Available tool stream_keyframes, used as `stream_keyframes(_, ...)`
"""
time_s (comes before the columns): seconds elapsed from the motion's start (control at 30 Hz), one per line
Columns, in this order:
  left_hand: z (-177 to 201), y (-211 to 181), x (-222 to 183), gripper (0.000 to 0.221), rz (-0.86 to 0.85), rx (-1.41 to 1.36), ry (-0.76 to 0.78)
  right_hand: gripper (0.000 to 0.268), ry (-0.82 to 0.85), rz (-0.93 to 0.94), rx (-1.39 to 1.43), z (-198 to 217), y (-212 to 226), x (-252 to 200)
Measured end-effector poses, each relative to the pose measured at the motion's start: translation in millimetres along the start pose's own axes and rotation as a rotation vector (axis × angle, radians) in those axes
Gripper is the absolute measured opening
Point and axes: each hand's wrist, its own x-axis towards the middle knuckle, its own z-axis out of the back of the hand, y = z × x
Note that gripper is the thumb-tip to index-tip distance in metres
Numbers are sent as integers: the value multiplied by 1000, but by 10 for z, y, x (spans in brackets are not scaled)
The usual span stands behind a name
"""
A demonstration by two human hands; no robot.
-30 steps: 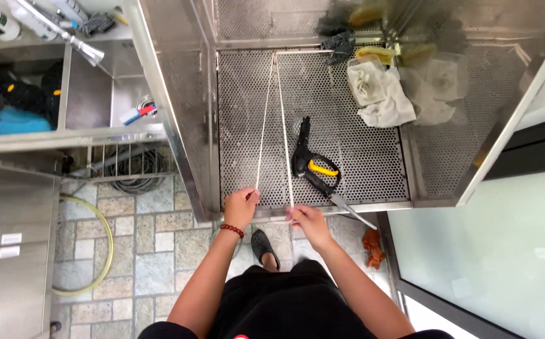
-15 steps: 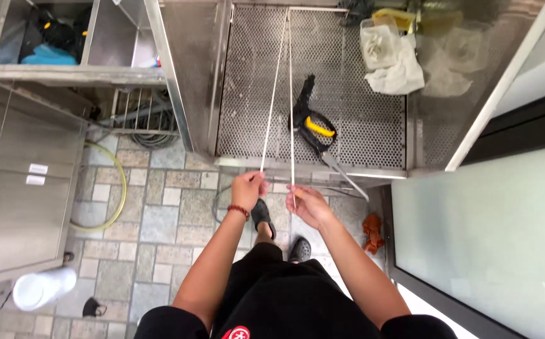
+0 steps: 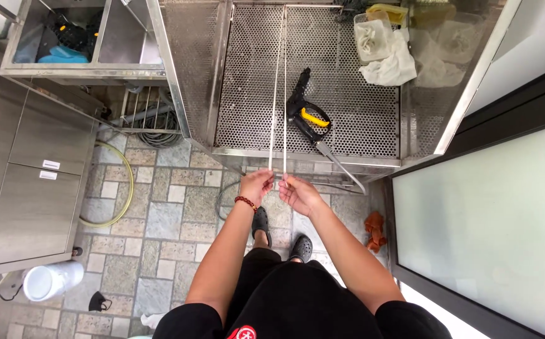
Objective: Cleaning and drying white shoelaces using a pressure sprayer in a professional shoe-cleaning station.
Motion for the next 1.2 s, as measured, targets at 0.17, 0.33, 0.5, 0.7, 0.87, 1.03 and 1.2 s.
stream_keyframes(0.17, -20, -81, -94, 19, 30, 101, -4, 21, 11, -11, -62, -139, 50, -78)
stream_keyframes(0.33, 51, -58, -52, 16, 41, 181, -3, 24, -56, -22, -104, -220, 27, 12)
stream_keyframes(0.5, 187, 18, 60, 15, 24, 296, -15, 21, -86, -20, -248, -131, -100, 216)
stream_keyframes(0.7, 331, 270, 234, 17, -66, 307, -61, 26, -260, 117, -624, 18, -319, 506)
stream_keyframes(0.87, 527, 565, 289, 20, -57, 328, -48, 26, -338, 105, -569, 4, -430, 551)
stream_keyframes(1.03, 531, 428, 147, 30, 41, 292, -75, 27, -398, 82, -609, 3, -469, 537)
stream_keyframes(1.2, 577, 471, 234, 30, 244, 60, -23, 28, -378, 75, -650, -35, -467, 546)
